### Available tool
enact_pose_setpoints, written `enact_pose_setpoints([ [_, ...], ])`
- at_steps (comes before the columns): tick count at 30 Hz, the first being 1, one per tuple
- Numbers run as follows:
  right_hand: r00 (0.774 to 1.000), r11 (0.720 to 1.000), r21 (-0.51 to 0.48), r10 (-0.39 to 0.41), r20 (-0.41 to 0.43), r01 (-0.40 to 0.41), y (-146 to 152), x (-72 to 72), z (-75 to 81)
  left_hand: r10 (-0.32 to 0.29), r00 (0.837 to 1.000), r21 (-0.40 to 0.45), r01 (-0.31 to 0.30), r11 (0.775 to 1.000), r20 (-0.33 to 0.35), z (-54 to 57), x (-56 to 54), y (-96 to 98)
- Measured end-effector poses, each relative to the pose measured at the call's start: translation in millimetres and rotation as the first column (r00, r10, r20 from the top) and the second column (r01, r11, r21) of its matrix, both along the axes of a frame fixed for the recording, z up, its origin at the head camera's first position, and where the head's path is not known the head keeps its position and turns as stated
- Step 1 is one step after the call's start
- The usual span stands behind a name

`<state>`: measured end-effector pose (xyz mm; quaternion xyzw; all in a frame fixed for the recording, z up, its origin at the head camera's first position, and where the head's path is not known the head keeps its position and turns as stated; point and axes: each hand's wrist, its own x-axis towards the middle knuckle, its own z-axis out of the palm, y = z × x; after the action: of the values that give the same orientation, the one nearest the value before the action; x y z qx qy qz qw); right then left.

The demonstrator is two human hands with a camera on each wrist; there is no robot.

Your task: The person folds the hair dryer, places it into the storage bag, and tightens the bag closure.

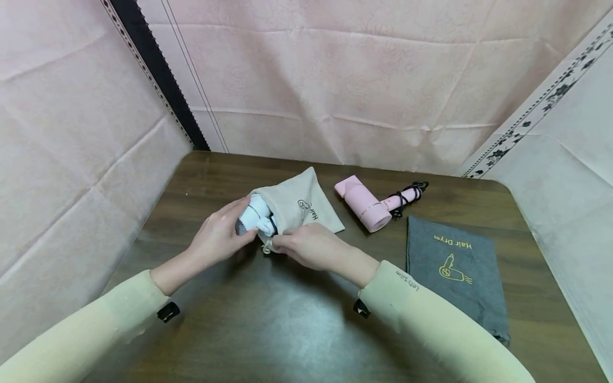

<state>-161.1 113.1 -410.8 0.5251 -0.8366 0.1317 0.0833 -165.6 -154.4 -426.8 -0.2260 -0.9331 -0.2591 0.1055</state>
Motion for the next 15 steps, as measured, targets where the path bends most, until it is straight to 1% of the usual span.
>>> enact_pose_setpoints([
  [6, 0.998, 0.999, -0.003, -0.04, -0.042, 0.039, 1.2, -2.8, 4.6, -0.042, 0.998, -0.053, 0.04, 0.998, -0.036, -2.3, 2.4, 1.1],
  [9, 0.998, 0.999, 0.0, -0.044, -0.045, 0.044, 2.4, -3.4, 6.0, -0.067, 0.996, -0.078, 0.062, 0.995, -0.06, -6.6, 5.4, 2.3],
  [11, 0.998, 0.999, -0.004, -0.041, -0.04, 0.041, 3.3, -3.3, 5.5, -0.077, 0.994, -0.08, 0.071, 0.994, -0.076, -9.7, 7.0, 3.6],
  [15, 0.998, 0.999, -0.005, -0.033, -0.046, 0.033, 5.2, -2.2, 2.3, -0.073, 0.993, -0.081, 0.066, 0.995, -0.094, -16.8, 9.3, 6.3],
])
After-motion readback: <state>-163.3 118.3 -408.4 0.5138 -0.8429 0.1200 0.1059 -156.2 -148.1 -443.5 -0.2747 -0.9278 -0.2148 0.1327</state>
